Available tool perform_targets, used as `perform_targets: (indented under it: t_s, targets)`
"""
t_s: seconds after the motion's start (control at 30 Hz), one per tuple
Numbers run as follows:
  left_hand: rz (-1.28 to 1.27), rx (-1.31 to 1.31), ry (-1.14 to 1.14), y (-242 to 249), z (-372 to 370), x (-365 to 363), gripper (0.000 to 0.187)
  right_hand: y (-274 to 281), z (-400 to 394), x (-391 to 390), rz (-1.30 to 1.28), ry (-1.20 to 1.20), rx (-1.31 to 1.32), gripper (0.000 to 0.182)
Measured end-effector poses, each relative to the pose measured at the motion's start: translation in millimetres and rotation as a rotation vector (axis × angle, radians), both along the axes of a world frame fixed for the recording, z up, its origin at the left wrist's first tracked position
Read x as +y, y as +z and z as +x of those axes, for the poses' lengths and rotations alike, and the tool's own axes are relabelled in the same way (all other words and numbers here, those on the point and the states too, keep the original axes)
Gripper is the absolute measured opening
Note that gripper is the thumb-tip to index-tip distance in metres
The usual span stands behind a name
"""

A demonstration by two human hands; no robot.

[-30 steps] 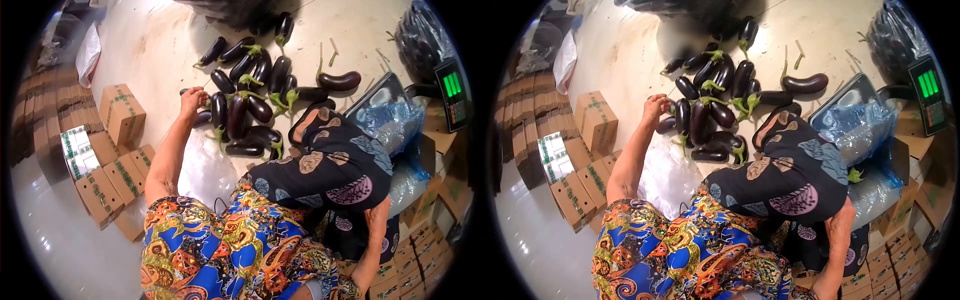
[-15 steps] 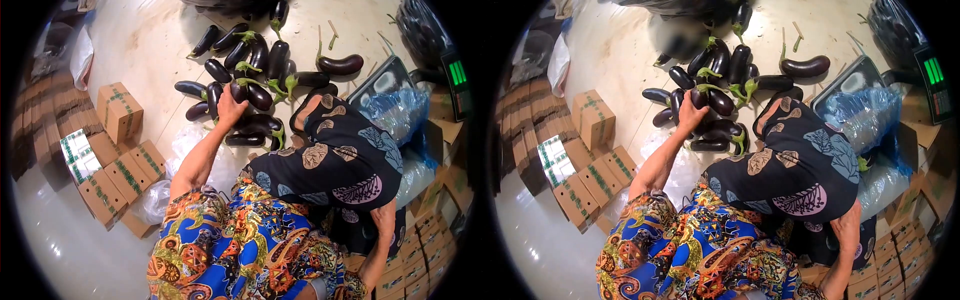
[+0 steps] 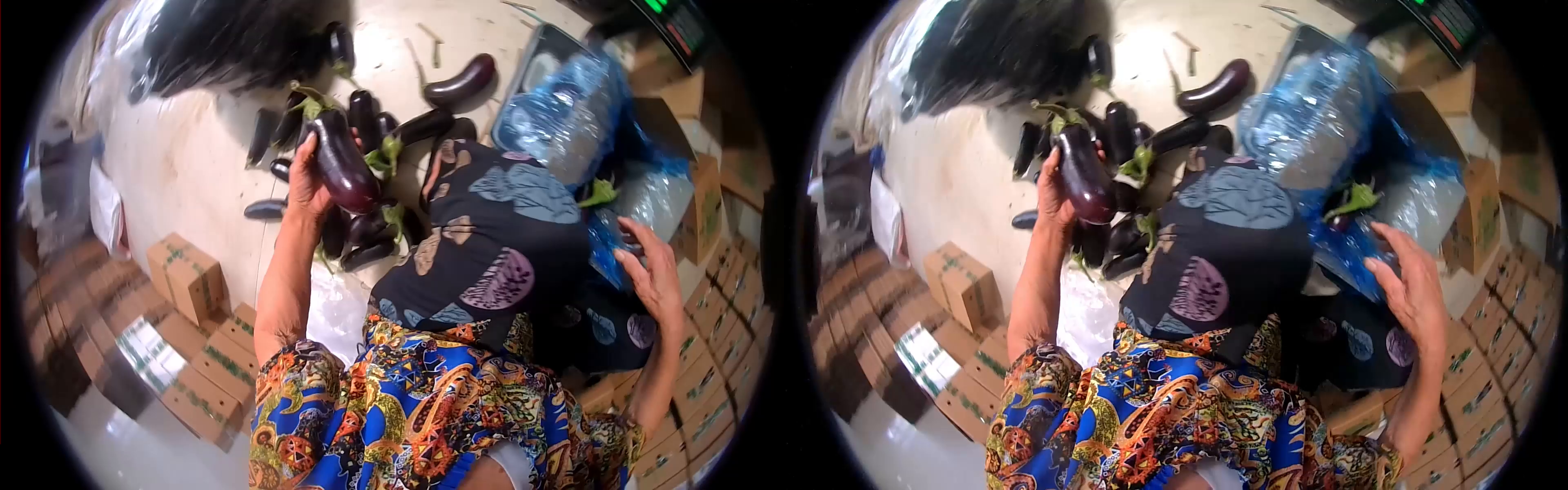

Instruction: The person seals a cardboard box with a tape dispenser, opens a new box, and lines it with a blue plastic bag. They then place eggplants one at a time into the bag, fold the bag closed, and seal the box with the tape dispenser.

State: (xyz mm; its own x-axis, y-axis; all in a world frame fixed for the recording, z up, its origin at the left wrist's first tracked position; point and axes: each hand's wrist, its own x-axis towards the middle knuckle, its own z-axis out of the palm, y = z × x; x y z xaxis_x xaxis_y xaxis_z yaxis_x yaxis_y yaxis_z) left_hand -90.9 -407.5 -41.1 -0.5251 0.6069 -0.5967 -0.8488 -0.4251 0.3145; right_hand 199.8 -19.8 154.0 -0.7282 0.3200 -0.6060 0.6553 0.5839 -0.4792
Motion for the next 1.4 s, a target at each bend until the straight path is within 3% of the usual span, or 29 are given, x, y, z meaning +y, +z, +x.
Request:
perform_targets:
  t_s: [0.1, 0.2, 0.3, 0.4, 0.5, 0.53, 0.63, 0.73, 0.83, 0.9, 1.03, 1.13, 1.23, 1.3, 1.37, 1.4]
  targets:
    - [-0.147, 0.127, -0.133, 14, -6, 25, 0.053, 2, 14, 4, 0.088, 0.104, 0.055, 0.040]
    - [-0.462, 0.431, -0.304, 17, -2, 38, 0.042, 0, 25, 4, 0.188, 0.140, 0.082, 0.042]
    - [-0.727, 0.560, -0.309, -8, -2, 25, 0.040, -19, 25, 7, 0.199, 0.211, 0.117, 0.039]
    - [-0.798, 0.560, -0.288, -30, -11, 8, 0.038, -34, 7, 11, 0.168, 0.265, 0.095, 0.031]
    - [-0.841, 0.589, -0.286, -40, -14, -3, 0.041, -53, -13, 28, 0.189, 0.347, -0.137, 0.028]
    - [-0.874, 0.582, -0.272, -45, -13, -8, 0.044, -71, -2, 32, 0.265, 0.360, 0.062, 0.025]
    - [-0.906, 0.595, -0.300, -26, -6, 1, 0.047, -84, -10, 37, 0.260, 0.304, -0.057, 0.027]
    - [-0.904, 0.651, -0.298, -13, -8, 7, 0.057, -87, 0, 38, 0.282, 0.381, 0.067, 0.028]
    - [-0.912, 0.740, -0.305, 4, -13, 14, 0.063, -67, -12, 34, 0.229, 0.339, 0.071, 0.036]
    - [-0.962, 0.794, -0.444, 2, -19, 10, 0.073, -61, -15, 39, 0.238, 0.317, 0.076, 0.040]
    - [-1.144, 0.895, -0.504, -48, -7, -15, 0.079, -71, -24, 48, 0.248, 0.305, 0.183, 0.048]
    - [-1.264, 0.882, -0.594, -61, 5, -32, 0.075, -72, -35, 58, 0.273, 0.109, 0.252, 0.055]
    - [-1.549, 0.878, -0.625, -57, 9, -37, 0.077, -70, -47, 67, 0.348, -0.097, 0.402, 0.054]
    - [-1.737, 1.586, -0.490, -57, 15, -31, 0.072, -57, -50, 75, 0.413, -0.093, 0.442, 0.049]
    - [-1.522, 1.804, -0.446, -25, 4, 19, 0.065, -59, -54, 81, 0.438, -0.126, 0.482, 0.046]
    - [-1.409, 1.708, -0.561, -23, 0, 38, 0.062, -60, -56, 82, 0.452, -0.139, 0.500, 0.044]
